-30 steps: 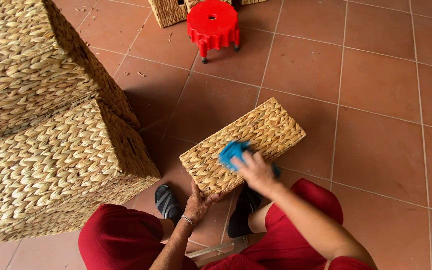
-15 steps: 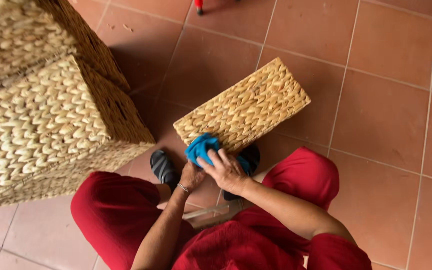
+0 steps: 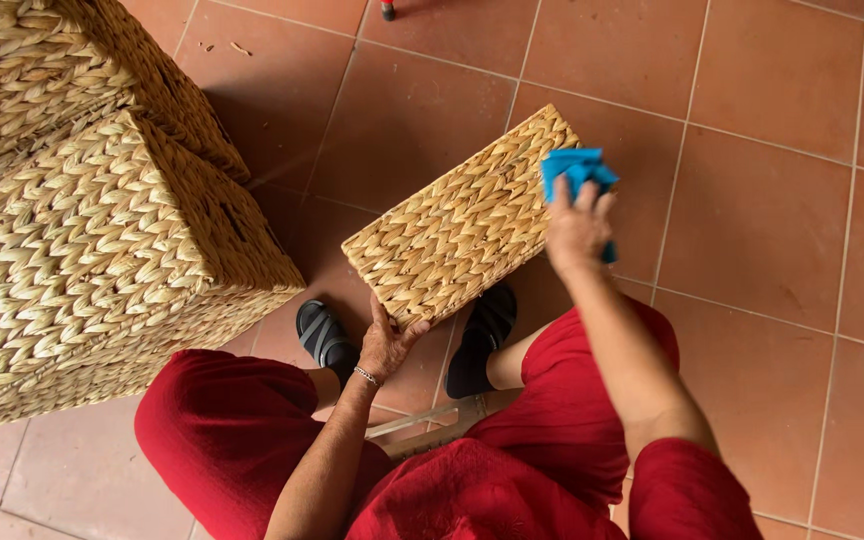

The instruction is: The person sits on the tiled floor and wipes woven water-hyacinth storage baskets with a blue cloth, turning each basket to clean its sides, edges, and interior, working through the baskets one at a time.

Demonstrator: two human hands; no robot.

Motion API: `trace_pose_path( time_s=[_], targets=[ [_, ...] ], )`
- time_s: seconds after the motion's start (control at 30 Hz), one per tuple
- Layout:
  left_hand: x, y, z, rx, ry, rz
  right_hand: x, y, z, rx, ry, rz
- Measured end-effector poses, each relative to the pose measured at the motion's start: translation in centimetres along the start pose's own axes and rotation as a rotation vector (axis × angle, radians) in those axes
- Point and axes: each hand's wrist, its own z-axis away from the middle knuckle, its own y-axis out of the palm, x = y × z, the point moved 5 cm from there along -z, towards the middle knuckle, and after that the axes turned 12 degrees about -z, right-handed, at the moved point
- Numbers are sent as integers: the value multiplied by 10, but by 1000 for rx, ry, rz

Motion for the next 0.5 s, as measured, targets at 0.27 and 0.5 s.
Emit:
trace_pose_path(
  time_s=[0.27, 0.5],
  targets=[
    [12, 5, -3, 27, -17, 2, 197, 16, 113, 169, -703, -460],
    [-17, -6, -6, -32, 126, 316, 61, 48, -17, 337, 281, -779]
  ],
)
